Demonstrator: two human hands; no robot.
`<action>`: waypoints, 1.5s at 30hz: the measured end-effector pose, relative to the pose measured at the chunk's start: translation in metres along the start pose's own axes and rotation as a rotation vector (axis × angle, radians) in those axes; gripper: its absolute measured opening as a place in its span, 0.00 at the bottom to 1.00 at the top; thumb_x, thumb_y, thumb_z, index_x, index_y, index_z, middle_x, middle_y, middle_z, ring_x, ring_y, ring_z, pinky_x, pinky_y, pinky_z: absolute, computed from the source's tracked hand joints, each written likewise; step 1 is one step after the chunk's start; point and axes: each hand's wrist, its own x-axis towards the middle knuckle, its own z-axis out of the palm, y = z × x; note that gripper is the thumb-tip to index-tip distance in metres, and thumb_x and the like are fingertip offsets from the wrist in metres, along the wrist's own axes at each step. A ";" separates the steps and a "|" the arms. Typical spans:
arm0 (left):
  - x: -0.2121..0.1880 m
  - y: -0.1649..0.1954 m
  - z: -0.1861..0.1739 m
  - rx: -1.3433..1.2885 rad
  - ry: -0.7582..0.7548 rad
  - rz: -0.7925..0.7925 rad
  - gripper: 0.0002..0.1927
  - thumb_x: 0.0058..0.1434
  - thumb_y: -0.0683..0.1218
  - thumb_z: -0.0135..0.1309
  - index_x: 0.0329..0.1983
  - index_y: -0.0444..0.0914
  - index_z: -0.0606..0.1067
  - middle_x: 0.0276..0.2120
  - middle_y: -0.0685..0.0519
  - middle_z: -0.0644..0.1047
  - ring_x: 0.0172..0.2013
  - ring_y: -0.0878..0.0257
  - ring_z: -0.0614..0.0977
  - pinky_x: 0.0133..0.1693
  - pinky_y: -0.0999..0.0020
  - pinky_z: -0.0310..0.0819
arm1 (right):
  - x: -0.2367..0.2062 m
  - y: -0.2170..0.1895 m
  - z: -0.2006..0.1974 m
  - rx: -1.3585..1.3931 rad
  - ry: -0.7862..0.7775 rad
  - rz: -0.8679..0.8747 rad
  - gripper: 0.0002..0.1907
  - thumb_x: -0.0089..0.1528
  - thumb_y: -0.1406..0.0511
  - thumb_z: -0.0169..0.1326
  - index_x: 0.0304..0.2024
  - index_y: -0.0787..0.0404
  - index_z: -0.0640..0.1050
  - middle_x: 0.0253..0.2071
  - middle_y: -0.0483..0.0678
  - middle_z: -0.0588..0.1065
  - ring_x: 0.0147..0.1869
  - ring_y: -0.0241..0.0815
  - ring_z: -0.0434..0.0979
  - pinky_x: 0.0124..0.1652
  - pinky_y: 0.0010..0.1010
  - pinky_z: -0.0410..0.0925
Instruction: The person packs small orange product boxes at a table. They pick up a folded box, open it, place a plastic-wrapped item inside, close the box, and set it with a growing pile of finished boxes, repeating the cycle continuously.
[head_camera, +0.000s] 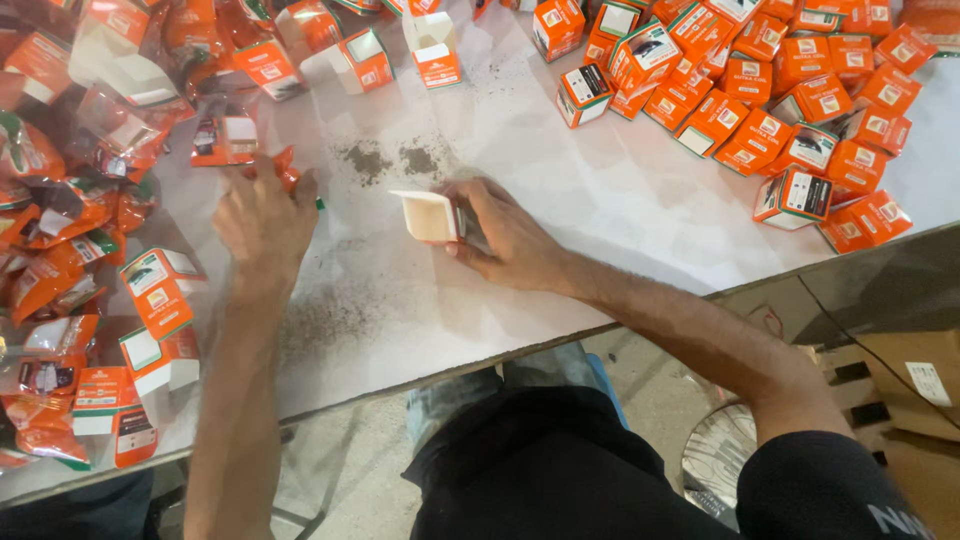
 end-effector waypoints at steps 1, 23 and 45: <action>0.001 -0.005 0.006 -0.055 -0.059 -0.007 0.23 0.61 0.52 0.68 0.50 0.32 0.76 0.43 0.33 0.75 0.33 0.39 0.81 0.29 0.46 0.76 | 0.000 0.000 0.000 -0.083 0.001 -0.059 0.32 0.63 0.65 0.62 0.65 0.68 0.64 0.65 0.62 0.67 0.70 0.64 0.66 0.65 0.47 0.61; -0.045 0.110 -0.041 -0.728 0.078 0.427 0.19 0.59 0.49 0.69 0.51 0.37 0.80 0.59 0.45 0.71 0.68 0.37 0.63 0.68 0.28 0.43 | -0.007 0.010 -0.004 -0.071 0.046 0.080 0.37 0.51 0.66 0.70 0.62 0.63 0.73 0.55 0.57 0.76 0.63 0.61 0.72 0.63 0.47 0.64; -0.031 0.109 -0.032 -1.653 -0.679 -0.372 0.13 0.67 0.41 0.53 0.53 0.31 0.73 0.36 0.50 0.79 0.32 0.70 0.78 0.32 0.72 0.76 | -0.005 -0.003 -0.005 -0.112 0.057 0.112 0.41 0.54 0.65 0.69 0.66 0.61 0.65 0.56 0.56 0.76 0.62 0.62 0.73 0.58 0.49 0.66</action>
